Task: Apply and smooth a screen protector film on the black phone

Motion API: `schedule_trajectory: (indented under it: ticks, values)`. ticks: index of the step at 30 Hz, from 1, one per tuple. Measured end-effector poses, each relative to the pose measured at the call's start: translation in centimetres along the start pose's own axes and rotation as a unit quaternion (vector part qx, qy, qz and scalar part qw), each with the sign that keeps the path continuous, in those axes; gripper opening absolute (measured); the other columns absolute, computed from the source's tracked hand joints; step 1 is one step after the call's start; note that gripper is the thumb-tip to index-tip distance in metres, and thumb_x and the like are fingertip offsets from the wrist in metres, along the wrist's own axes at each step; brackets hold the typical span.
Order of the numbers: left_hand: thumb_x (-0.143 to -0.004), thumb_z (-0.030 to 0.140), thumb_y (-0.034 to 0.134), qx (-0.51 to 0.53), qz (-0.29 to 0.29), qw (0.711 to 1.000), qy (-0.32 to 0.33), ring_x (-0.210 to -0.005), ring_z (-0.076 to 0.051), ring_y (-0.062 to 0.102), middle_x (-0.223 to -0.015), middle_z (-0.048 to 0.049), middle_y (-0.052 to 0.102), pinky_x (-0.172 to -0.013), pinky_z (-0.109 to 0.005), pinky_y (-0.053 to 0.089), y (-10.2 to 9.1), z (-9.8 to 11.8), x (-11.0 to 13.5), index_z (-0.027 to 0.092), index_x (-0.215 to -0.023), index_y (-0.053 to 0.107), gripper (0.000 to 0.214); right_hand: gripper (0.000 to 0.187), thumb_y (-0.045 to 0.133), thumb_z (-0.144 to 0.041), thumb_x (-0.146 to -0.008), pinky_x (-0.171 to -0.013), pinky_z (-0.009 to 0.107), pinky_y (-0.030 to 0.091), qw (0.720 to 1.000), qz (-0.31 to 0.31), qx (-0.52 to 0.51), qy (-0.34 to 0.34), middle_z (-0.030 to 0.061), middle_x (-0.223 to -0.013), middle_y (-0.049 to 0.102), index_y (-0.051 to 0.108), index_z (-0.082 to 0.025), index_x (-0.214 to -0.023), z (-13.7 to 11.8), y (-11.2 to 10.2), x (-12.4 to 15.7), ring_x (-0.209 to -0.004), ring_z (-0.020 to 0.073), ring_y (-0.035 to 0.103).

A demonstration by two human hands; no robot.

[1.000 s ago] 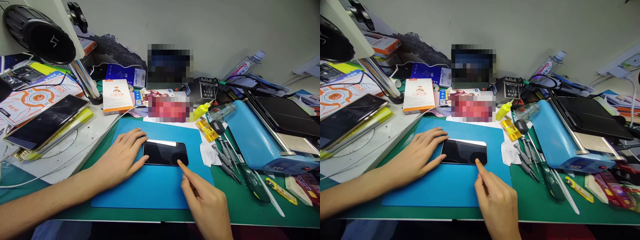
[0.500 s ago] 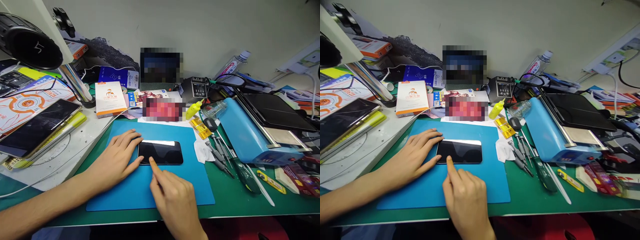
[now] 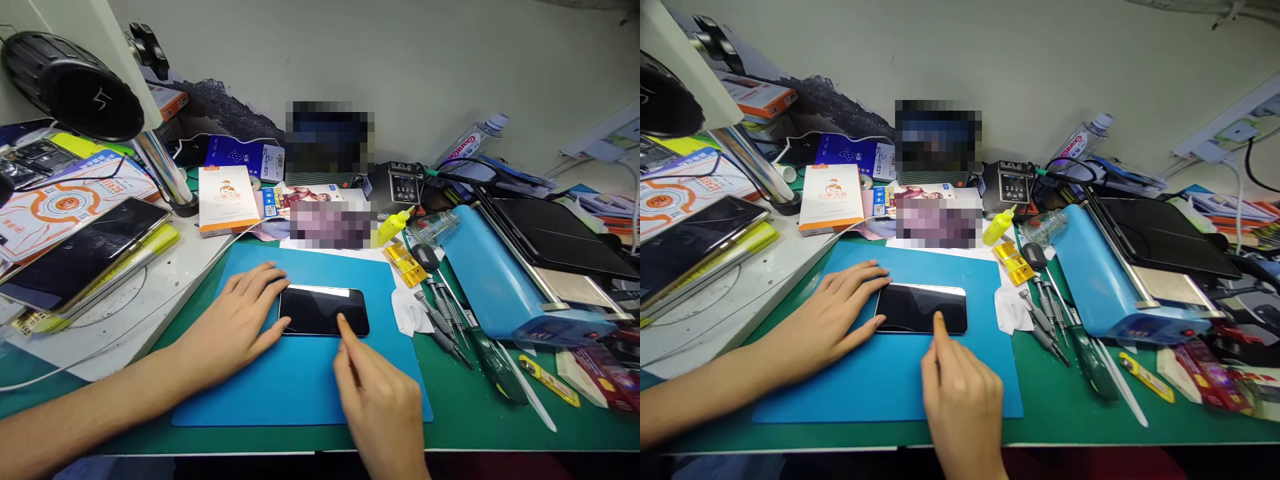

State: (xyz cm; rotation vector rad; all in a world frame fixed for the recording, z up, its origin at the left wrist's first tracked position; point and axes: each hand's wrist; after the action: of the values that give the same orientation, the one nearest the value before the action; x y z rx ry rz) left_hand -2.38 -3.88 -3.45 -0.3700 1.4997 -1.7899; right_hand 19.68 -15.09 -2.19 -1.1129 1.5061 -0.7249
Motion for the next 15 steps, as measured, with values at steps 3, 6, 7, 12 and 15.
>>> schedule_trajectory:
  ticks: [3, 6, 7, 12, 15]
  values:
    - [-0.108, 0.043, 0.046, -0.003, 0.001, 1.000, 0.002, -0.149, -0.031, 0.041, -0.150, -0.0124, 0.055, -0.114, -0.050, 0.041, 0.2, -0.1, 0.1, 0.020, -0.144, 0.047, 0.043, 0.041, 0.043, -0.017, -0.108, -0.057, 0.030, 0.041, 0.999, -0.017, -0.017, -0.033, 0.0020, -0.071, 0.073, 0.066, -0.004, -0.140, -1.6, 1.0, -0.4, -0.057, 0.0137, 0.065]
    - [-0.108, 0.044, 0.045, -0.007, 0.001, 1.000, 0.009, -0.149, -0.030, 0.041, -0.151, -0.0121, 0.055, -0.113, -0.049, 0.041, 0.3, -0.2, 0.1, 0.020, -0.144, 0.047, 0.043, 0.041, 0.044, -0.017, -0.107, -0.056, 0.029, 0.039, 0.998, -0.027, -0.042, -0.028, -0.0002, -0.069, 0.071, 0.066, -0.009, -0.141, -1.7, 1.2, -0.9, -0.057, 0.0133, 0.064]
    - [-0.108, 0.044, 0.045, -0.009, 0.003, 1.000, 0.011, -0.149, -0.030, 0.041, -0.151, -0.0122, 0.055, -0.113, -0.049, 0.041, 0.3, -0.2, 0.1, 0.020, -0.144, 0.047, 0.043, 0.041, 0.045, -0.017, -0.106, -0.056, 0.029, 0.039, 0.998, -0.033, -0.048, -0.022, -0.0008, -0.069, 0.071, 0.068, -0.013, -0.140, -1.4, 1.0, -1.1, -0.058, 0.0130, 0.064]
    - [-0.108, 0.045, 0.045, -0.009, 0.004, 1.000, 0.008, -0.149, -0.031, 0.042, -0.151, -0.0126, 0.055, -0.113, -0.050, 0.042, 0.3, -0.2, 0.0, 0.020, -0.145, 0.047, 0.044, 0.036, 0.051, -0.023, -0.105, -0.059, 0.025, 0.043, 0.997, -0.031, -0.044, 0.051, -0.0007, -0.083, 0.080, 0.076, -0.027, -0.130, 1.6, -0.4, -1.6, -0.063, 0.0127, 0.069]
    - [-0.108, 0.044, 0.045, -0.004, 0.004, 1.000, 0.005, -0.149, -0.031, 0.043, -0.151, -0.0124, 0.055, -0.113, -0.050, 0.042, 0.2, -0.1, 0.0, 0.021, -0.145, 0.047, 0.044, 0.033, 0.051, -0.029, -0.105, -0.054, 0.026, 0.042, 0.996, -0.007, -0.007, 0.083, 0.0002, -0.081, 0.081, 0.078, -0.026, -0.125, 2.5, -0.7, -1.5, -0.054, 0.0132, 0.066]
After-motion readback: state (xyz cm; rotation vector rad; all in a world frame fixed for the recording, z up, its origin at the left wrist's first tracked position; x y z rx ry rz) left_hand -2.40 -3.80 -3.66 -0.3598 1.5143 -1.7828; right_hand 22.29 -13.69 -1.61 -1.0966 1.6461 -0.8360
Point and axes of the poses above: each hand's wrist, its own x-axis away from the middle knuckle, its own y-axis out of the palm, z = x × y
